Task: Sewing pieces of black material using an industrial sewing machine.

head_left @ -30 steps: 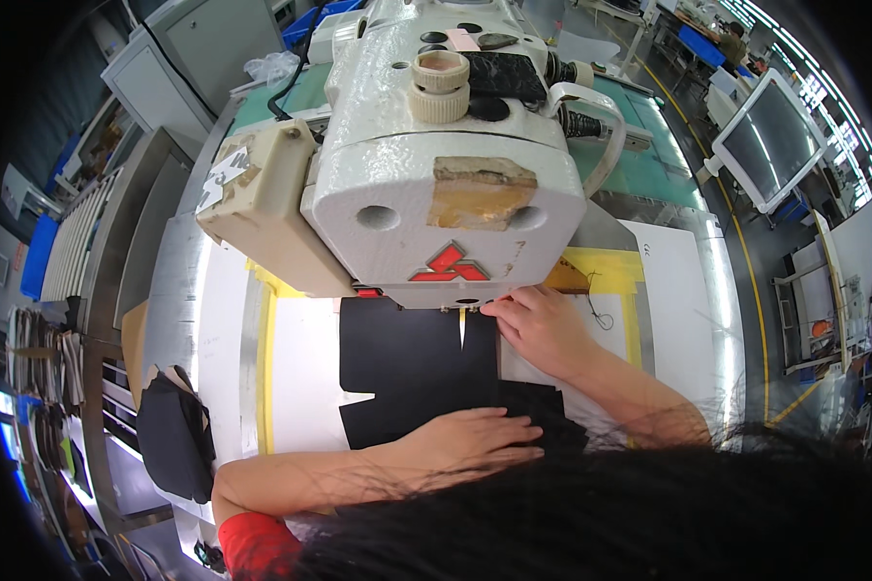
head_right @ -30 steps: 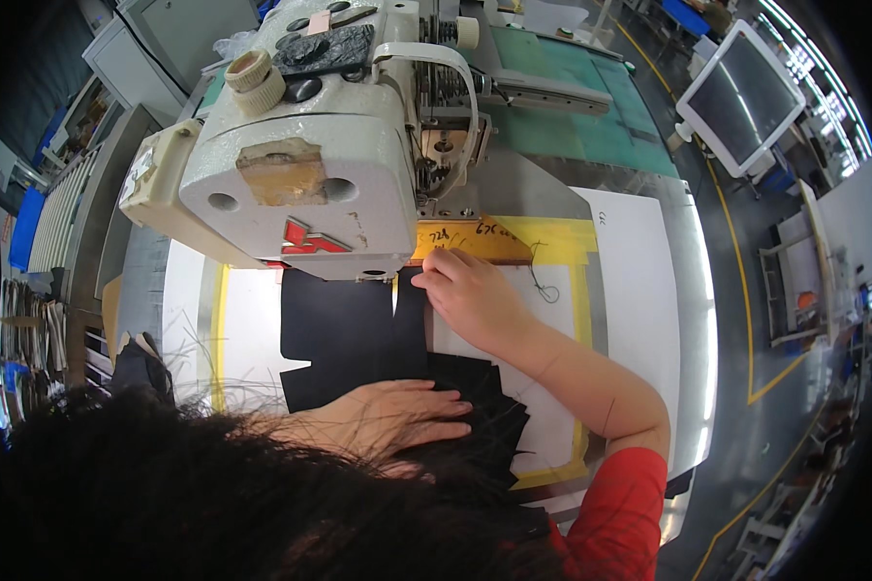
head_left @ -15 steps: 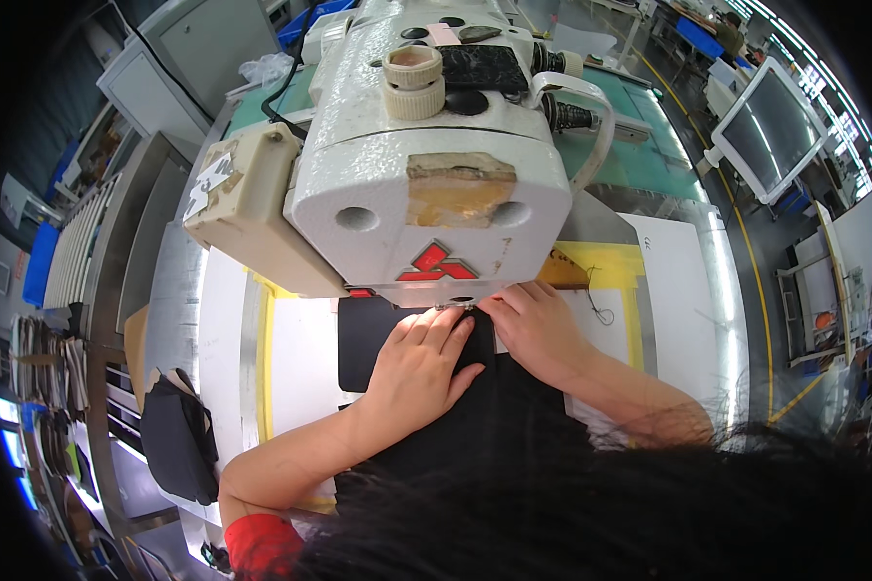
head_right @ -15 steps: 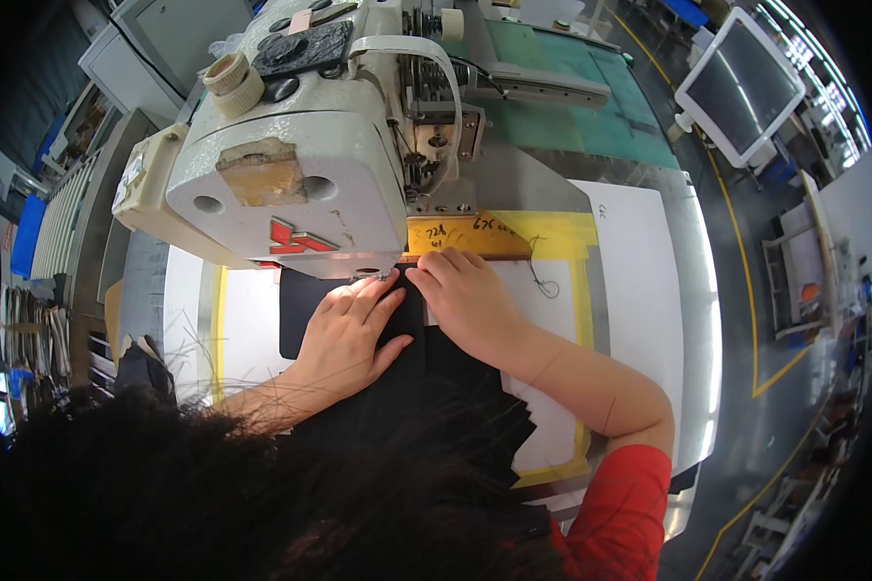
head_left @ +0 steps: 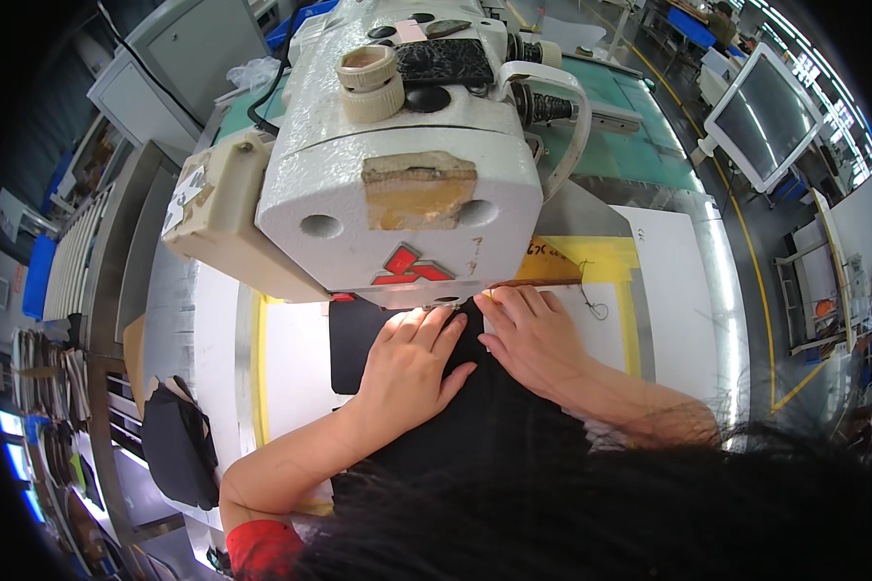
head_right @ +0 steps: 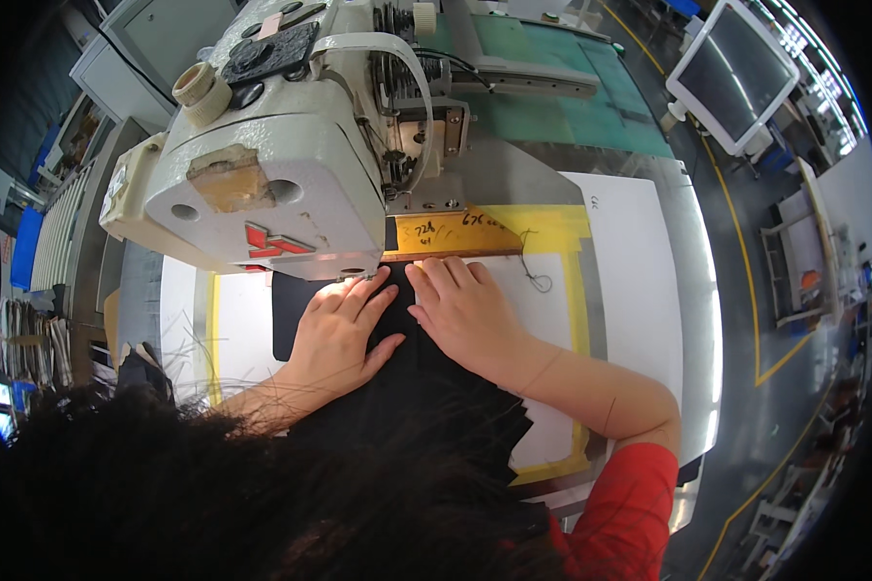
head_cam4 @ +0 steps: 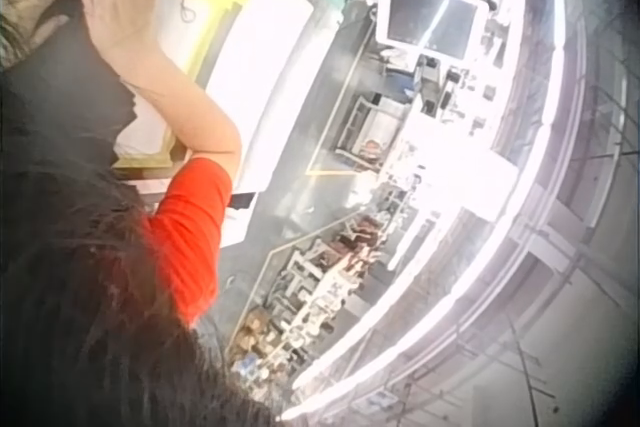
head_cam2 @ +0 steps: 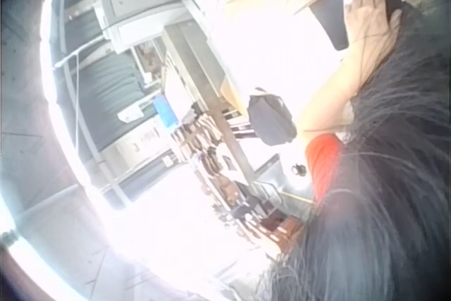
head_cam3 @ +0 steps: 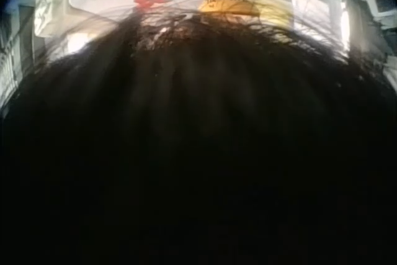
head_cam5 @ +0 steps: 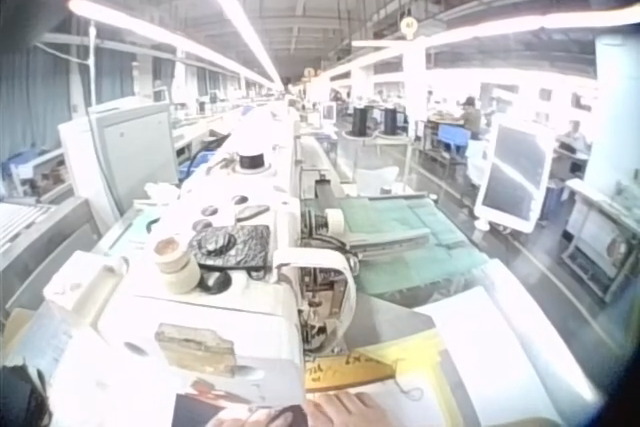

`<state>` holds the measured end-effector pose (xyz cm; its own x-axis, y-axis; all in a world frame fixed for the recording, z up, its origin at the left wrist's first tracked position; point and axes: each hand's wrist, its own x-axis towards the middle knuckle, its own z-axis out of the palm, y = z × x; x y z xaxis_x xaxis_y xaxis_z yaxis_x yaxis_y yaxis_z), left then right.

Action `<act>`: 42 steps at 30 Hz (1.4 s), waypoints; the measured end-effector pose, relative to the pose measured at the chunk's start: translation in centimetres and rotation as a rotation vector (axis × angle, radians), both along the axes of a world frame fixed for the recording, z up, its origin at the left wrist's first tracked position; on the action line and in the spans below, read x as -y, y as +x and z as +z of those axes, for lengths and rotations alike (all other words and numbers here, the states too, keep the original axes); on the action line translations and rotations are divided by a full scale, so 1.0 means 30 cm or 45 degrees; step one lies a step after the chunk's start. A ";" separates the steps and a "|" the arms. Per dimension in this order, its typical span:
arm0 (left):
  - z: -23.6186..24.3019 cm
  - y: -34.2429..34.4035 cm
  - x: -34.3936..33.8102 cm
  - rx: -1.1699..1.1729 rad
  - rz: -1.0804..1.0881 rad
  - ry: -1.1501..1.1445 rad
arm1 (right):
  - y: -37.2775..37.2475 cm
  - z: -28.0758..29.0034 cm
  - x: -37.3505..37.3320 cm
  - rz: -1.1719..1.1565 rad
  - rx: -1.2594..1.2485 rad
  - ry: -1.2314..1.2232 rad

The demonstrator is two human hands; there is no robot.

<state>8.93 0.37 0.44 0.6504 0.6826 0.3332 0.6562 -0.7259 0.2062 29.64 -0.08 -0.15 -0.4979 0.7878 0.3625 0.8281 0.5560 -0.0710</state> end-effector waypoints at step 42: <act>0.018 0.014 0.008 -0.120 0.086 -0.021 | 0.043 -0.007 -0.004 0.143 0.006 -0.045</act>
